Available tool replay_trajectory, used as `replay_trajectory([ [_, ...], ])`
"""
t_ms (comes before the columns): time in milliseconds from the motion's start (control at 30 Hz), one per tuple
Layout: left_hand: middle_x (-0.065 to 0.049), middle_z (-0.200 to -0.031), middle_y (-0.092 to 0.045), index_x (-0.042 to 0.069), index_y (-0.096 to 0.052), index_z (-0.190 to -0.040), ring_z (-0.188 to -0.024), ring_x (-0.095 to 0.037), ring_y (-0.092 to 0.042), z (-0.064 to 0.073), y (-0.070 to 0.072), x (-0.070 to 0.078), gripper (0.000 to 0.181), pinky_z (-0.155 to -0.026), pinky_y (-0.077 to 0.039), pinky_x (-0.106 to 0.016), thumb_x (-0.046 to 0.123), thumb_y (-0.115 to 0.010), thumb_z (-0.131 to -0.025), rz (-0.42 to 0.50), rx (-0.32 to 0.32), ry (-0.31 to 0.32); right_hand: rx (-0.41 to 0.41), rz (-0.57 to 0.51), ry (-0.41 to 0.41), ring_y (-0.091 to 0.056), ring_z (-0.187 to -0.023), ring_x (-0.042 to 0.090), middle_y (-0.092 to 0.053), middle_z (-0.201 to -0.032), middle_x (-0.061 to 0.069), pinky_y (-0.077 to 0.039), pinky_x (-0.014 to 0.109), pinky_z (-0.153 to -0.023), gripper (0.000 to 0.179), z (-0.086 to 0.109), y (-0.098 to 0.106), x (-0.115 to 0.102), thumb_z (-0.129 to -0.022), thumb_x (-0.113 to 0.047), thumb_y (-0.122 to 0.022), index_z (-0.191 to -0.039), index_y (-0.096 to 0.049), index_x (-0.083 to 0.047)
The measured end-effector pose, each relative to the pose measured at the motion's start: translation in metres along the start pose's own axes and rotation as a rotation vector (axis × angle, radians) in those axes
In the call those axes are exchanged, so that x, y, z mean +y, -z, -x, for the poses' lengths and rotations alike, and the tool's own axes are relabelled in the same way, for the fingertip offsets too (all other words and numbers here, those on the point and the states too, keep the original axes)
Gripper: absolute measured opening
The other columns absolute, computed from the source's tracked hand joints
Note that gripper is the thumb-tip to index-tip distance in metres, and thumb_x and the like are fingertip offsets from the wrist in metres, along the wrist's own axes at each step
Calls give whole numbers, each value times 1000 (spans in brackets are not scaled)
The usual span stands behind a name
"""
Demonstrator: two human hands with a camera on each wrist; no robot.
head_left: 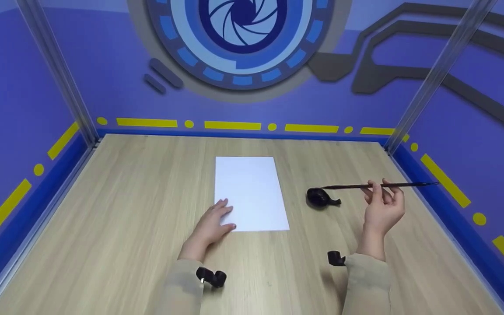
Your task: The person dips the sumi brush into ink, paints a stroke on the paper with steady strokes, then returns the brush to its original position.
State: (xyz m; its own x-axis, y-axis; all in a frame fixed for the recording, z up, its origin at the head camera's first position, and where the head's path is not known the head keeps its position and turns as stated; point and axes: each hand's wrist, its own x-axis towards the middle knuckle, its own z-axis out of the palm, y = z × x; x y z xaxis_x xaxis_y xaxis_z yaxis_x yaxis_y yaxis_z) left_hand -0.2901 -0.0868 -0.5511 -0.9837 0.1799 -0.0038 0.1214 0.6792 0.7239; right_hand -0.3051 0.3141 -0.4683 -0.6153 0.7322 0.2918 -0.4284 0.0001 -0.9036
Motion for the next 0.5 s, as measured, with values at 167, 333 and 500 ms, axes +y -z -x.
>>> replay_trajectory([
  [167,-11,-168,-34,5,-54,-148,-158,-35,-27,-1,0,-1,58,-130,-24,-53,21,-73,-95,-4,0,-7,45,-67,-136,-78,-73,12,-79,-89,-2,-60,14,-60,15,-1,6,8,-97,-13,-70,-111,-65,-12],
  [333,-14,-167,-36,3,-55,-146,-157,-37,-28,-1,1,-1,57,-130,-25,-55,19,-74,-94,-6,1,-26,58,-137,-247,-78,-70,14,-79,-87,-1,-59,14,-58,15,-3,10,11,-98,-15,-67,-111,-63,-10],
  [500,-14,-167,-35,3,-55,-146,-157,-36,-27,-1,1,0,58,-130,-25,-54,19,-74,-95,-8,-4,-21,50,-254,-344,-79,-69,17,-79,-84,1,-57,15,-54,14,-1,7,10,-100,-11,-62,-113,-58,-6],
])
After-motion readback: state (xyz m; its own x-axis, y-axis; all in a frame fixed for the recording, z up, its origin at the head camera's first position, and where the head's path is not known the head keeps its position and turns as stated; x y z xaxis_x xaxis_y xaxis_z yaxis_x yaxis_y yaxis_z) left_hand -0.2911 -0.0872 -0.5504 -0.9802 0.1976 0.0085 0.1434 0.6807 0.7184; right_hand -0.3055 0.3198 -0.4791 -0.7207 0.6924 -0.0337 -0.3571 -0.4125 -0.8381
